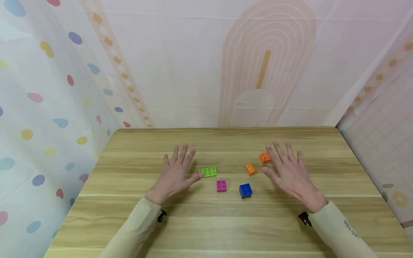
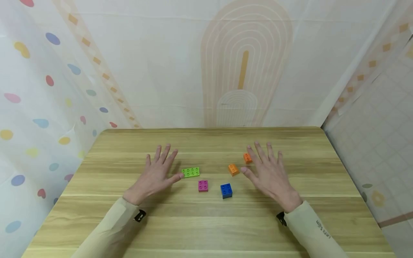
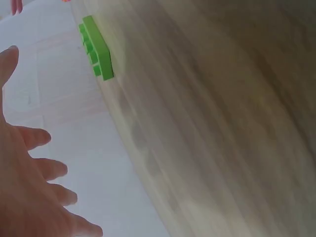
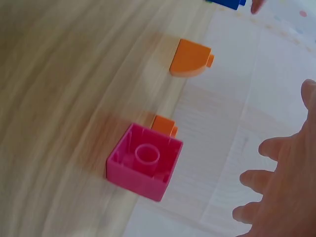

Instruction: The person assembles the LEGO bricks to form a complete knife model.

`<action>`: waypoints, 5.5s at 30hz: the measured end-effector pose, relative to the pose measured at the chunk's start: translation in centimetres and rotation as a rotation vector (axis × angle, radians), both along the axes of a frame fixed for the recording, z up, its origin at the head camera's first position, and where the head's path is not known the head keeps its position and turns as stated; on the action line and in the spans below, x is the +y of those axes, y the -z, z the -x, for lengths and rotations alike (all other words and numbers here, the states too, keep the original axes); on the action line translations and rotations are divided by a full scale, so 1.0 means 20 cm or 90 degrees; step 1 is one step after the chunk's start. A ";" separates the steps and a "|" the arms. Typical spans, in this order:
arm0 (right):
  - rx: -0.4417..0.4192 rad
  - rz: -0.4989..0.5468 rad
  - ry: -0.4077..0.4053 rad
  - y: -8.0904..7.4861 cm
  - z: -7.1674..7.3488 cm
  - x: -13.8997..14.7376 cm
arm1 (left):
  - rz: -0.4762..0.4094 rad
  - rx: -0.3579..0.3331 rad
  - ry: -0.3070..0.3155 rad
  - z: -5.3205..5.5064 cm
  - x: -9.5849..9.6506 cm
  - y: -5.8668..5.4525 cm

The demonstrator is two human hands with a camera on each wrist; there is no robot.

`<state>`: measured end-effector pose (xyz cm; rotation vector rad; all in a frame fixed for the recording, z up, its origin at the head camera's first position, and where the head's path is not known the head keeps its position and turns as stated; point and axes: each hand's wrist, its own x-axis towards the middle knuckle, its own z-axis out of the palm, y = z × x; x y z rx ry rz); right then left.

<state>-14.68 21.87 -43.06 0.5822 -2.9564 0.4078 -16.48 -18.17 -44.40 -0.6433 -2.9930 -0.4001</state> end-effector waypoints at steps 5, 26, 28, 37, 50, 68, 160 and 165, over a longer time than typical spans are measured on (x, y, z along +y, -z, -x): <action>-0.002 0.013 -0.022 0.00 -0.02 -0.02 | -0.008 -0.007 0.033 0.01 0.03 0.02; -0.117 0.183 -0.174 0.02 -0.11 -0.17 | -0.026 -0.039 0.100 0.04 0.07 0.06; -0.150 0.204 -0.180 0.03 -0.11 -0.18 | -0.030 -0.036 0.104 0.05 0.07 0.07; -0.219 0.190 -0.181 0.06 -0.10 -0.22 | -0.036 -0.050 0.107 0.05 0.08 0.07; -0.241 0.154 -0.133 0.11 -0.10 -0.24 | -0.024 -0.081 0.123 0.08 0.08 0.08; -0.240 0.169 -0.157 0.12 -0.12 -0.22 | -0.024 -0.050 0.131 0.11 0.11 0.08; -0.112 0.160 -0.162 0.11 -0.15 -0.22 | -0.169 -0.070 0.217 -0.19 0.60 0.04; -0.126 0.150 -0.169 0.10 -0.15 -0.21 | -0.166 -0.078 0.208 -0.19 0.61 0.04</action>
